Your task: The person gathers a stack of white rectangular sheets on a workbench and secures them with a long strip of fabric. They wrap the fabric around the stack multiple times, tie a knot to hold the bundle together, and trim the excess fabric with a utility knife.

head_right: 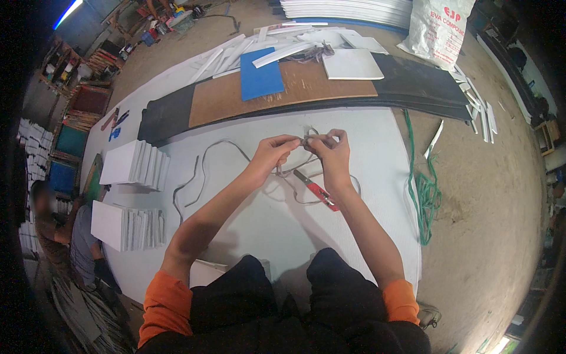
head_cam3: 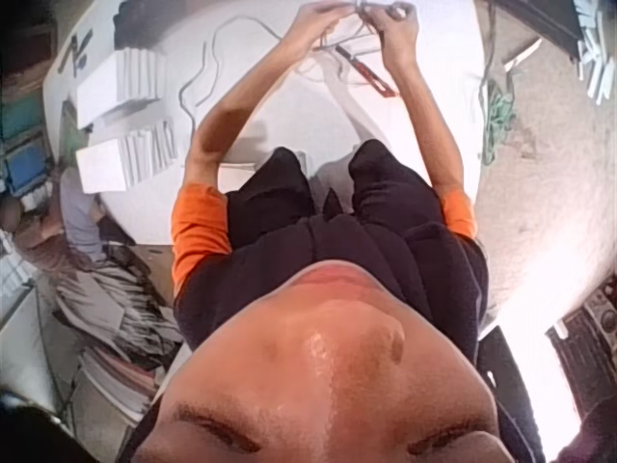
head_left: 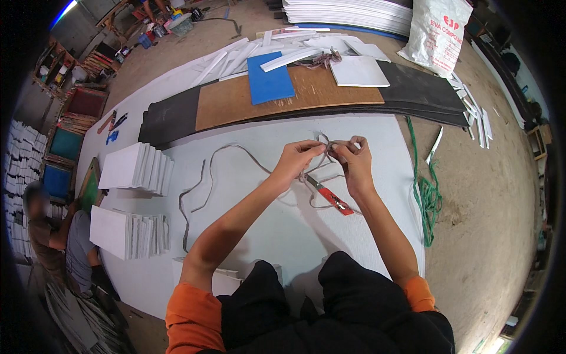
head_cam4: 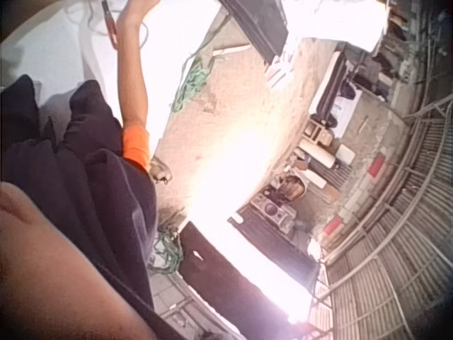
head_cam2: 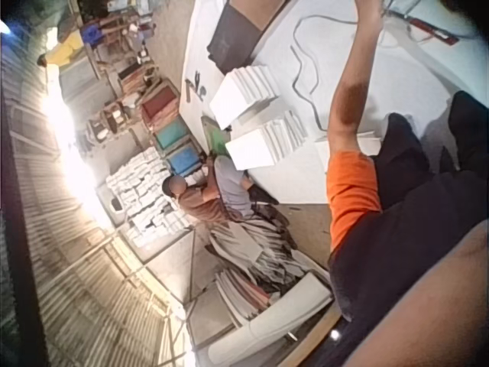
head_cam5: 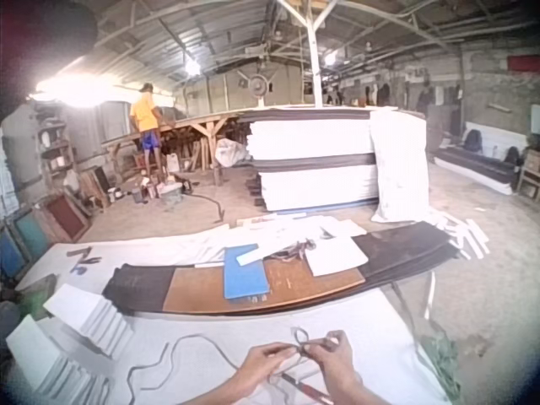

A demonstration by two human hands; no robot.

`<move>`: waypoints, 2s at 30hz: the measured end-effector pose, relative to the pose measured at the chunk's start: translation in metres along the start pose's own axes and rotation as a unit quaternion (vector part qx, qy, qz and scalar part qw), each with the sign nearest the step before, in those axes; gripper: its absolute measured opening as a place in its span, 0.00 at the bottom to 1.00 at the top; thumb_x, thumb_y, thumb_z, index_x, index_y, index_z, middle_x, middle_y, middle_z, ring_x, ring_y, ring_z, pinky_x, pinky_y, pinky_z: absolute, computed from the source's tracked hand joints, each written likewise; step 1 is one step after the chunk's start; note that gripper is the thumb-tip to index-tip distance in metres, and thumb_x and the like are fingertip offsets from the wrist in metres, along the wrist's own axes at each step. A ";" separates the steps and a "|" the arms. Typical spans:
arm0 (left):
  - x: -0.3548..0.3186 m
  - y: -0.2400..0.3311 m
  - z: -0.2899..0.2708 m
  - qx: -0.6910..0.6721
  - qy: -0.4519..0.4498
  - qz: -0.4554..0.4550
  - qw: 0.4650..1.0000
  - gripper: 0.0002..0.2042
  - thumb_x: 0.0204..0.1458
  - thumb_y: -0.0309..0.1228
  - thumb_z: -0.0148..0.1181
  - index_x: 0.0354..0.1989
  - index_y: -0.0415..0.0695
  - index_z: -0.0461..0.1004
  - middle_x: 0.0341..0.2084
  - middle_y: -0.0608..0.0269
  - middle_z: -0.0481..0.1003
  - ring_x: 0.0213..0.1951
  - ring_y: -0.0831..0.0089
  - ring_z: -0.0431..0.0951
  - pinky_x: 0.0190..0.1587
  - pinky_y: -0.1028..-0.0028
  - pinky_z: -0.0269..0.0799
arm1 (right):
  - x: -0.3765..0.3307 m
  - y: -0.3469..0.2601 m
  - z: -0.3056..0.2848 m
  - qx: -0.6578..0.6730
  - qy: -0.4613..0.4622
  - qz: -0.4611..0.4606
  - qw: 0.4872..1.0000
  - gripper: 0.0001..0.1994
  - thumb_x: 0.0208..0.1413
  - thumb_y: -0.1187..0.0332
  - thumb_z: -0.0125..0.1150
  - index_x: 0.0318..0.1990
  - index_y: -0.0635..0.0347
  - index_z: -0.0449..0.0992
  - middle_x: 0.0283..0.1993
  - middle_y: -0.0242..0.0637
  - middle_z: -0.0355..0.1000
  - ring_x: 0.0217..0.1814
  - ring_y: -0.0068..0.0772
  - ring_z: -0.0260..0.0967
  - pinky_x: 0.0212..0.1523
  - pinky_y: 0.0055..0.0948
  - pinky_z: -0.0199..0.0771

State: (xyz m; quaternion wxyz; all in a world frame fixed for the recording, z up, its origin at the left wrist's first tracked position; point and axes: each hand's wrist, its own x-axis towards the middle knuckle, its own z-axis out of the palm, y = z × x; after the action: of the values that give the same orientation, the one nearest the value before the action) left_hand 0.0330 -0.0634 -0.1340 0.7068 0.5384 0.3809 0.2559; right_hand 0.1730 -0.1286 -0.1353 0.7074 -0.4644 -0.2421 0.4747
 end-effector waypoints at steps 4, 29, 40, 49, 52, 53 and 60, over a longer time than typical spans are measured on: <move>0.000 -0.003 -0.003 -0.011 0.010 0.003 1.000 0.13 0.49 0.34 0.56 0.38 0.36 0.72 0.17 0.76 0.60 0.20 0.87 0.54 0.21 0.84 0.48 | 0.007 -0.004 -0.008 -0.113 -0.060 -0.062 0.990 0.15 0.47 0.80 0.53 0.37 0.61 0.53 0.38 0.47 0.68 0.41 0.31 0.67 0.44 0.29 0.70; 0.004 0.001 -0.011 0.026 -0.022 0.065 0.997 0.12 0.50 0.36 0.54 0.28 0.39 0.74 0.18 0.71 0.67 0.19 0.86 0.57 0.21 0.83 0.52 | 0.000 -0.013 0.003 -0.454 -0.110 -0.249 0.848 0.17 0.46 0.71 0.60 0.41 0.62 0.61 0.37 0.45 0.69 0.37 0.40 0.70 0.36 0.32 0.71; 0.004 0.003 -0.019 0.215 -0.018 0.148 0.965 0.10 0.49 0.33 0.55 0.29 0.36 0.72 0.19 0.66 0.71 0.23 0.83 0.66 0.27 0.81 0.61 | 0.004 -0.014 -0.005 -0.581 -0.198 -0.126 0.779 0.14 0.54 0.60 0.50 0.38 0.62 0.63 0.28 0.43 0.70 0.29 0.42 0.69 0.30 0.33 0.66; 0.007 -0.003 -0.021 0.256 0.025 0.198 0.946 0.11 0.48 0.35 0.57 0.28 0.37 0.73 0.17 0.65 0.72 0.20 0.83 0.64 0.24 0.81 0.60 | 0.004 -0.012 -0.011 -0.594 -0.229 -0.158 0.755 0.08 0.55 0.66 0.45 0.34 0.61 0.63 0.25 0.46 0.68 0.29 0.50 0.66 0.28 0.42 0.63; 0.008 -0.004 -0.023 0.250 0.026 0.227 0.941 0.11 0.47 0.36 0.57 0.27 0.38 0.74 0.18 0.65 0.74 0.19 0.84 0.63 0.23 0.81 0.59 | 0.003 -0.013 -0.011 -0.632 -0.228 -0.203 0.713 0.06 0.54 0.67 0.46 0.32 0.59 0.64 0.23 0.45 0.68 0.27 0.48 0.66 0.27 0.41 0.64; 0.008 -0.004 -0.024 0.248 0.024 0.236 0.939 0.11 0.47 0.36 0.57 0.27 0.38 0.74 0.19 0.65 0.74 0.19 0.84 0.63 0.23 0.81 0.58 | 0.003 -0.013 -0.012 -0.640 -0.230 -0.219 0.700 0.05 0.53 0.67 0.46 0.31 0.59 0.65 0.22 0.45 0.67 0.27 0.48 0.66 0.27 0.41 0.64; 0.006 -0.001 -0.027 0.246 0.011 0.194 0.949 0.12 0.49 0.36 0.55 0.27 0.38 0.74 0.19 0.66 0.74 0.20 0.84 0.62 0.24 0.82 0.58 | 0.004 -0.010 -0.013 -0.640 -0.234 -0.239 0.692 0.05 0.52 0.67 0.47 0.31 0.58 0.66 0.19 0.44 0.67 0.23 0.46 0.66 0.26 0.39 0.63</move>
State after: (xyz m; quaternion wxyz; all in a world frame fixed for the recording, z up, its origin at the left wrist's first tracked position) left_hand 0.0148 -0.0439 -0.1403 0.4845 0.7565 0.3278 0.2924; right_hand 0.1896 -0.1318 -0.1328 0.2490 -0.6050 -0.7477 0.1135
